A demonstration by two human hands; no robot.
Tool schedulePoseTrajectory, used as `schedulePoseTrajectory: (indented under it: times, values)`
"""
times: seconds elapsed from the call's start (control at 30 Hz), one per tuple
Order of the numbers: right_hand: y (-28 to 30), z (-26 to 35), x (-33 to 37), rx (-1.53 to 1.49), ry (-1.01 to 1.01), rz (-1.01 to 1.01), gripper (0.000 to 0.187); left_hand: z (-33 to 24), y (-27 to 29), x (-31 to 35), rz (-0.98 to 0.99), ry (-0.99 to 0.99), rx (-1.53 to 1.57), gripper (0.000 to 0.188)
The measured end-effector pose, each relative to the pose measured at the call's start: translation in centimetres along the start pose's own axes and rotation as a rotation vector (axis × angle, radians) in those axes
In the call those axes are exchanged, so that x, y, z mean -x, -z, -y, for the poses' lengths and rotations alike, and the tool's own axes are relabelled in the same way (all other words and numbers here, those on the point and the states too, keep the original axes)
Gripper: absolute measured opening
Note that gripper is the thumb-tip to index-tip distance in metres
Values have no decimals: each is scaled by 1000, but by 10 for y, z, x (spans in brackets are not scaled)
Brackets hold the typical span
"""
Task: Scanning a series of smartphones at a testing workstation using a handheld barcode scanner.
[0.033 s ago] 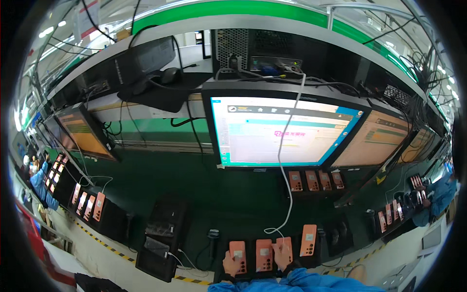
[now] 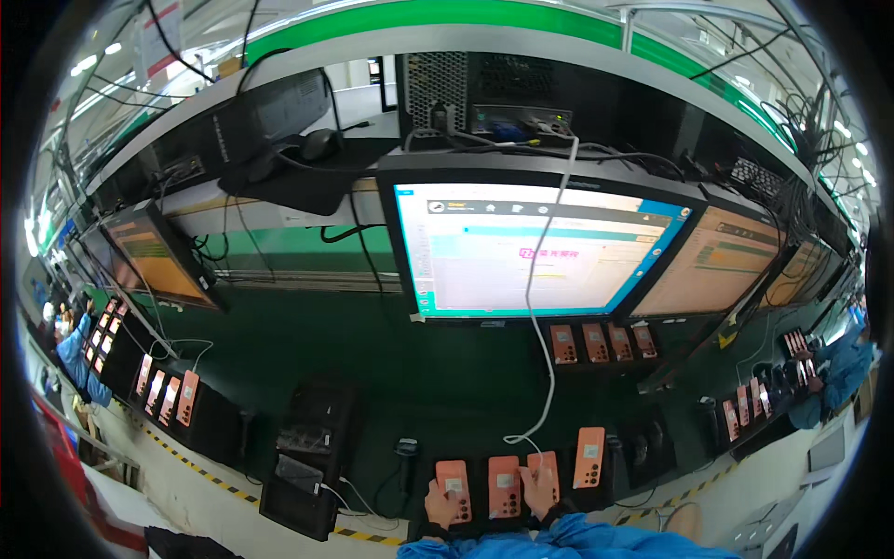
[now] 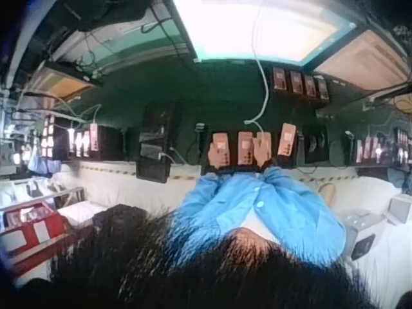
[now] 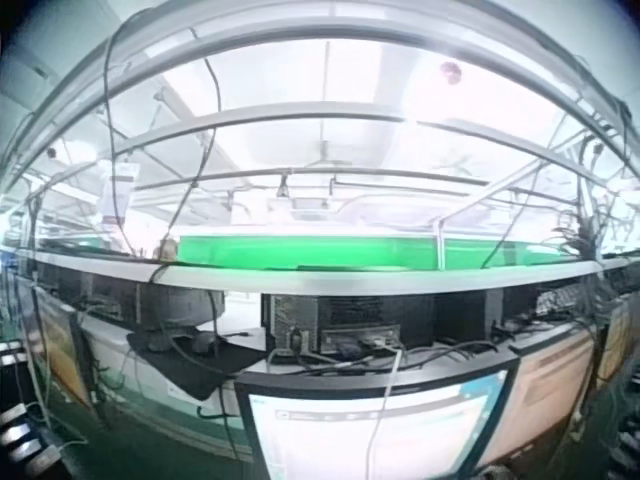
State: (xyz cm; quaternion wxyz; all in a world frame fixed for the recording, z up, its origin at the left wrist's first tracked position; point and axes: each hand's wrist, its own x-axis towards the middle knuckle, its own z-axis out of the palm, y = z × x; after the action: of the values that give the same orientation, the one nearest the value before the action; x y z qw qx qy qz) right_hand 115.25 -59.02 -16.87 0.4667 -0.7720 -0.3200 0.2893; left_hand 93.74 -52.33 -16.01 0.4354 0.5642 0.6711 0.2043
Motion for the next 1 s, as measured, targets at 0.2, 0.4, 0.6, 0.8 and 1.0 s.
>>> schedulePoseTrajectory:
  times: [0.2,0.4,0.6,0.8,1.0]
  values:
    - [-9,-27,11,-262,-29,201,34,-43,28,-8,-292,-648,-296,54]
    - [-5,-6,19,7,-23,268,37,-14,42,-66,-449,194,-235,59]
    - [-11,-11,22,-40,-14,304,33,115,17,-109,-151,83,-46,53]
    - [12,32,23,-248,-104,283,33,38,38,-51,-258,-132,109,36]
    - [9,11,16,-316,-83,296,41,-37,31,51,471,98,410,33]
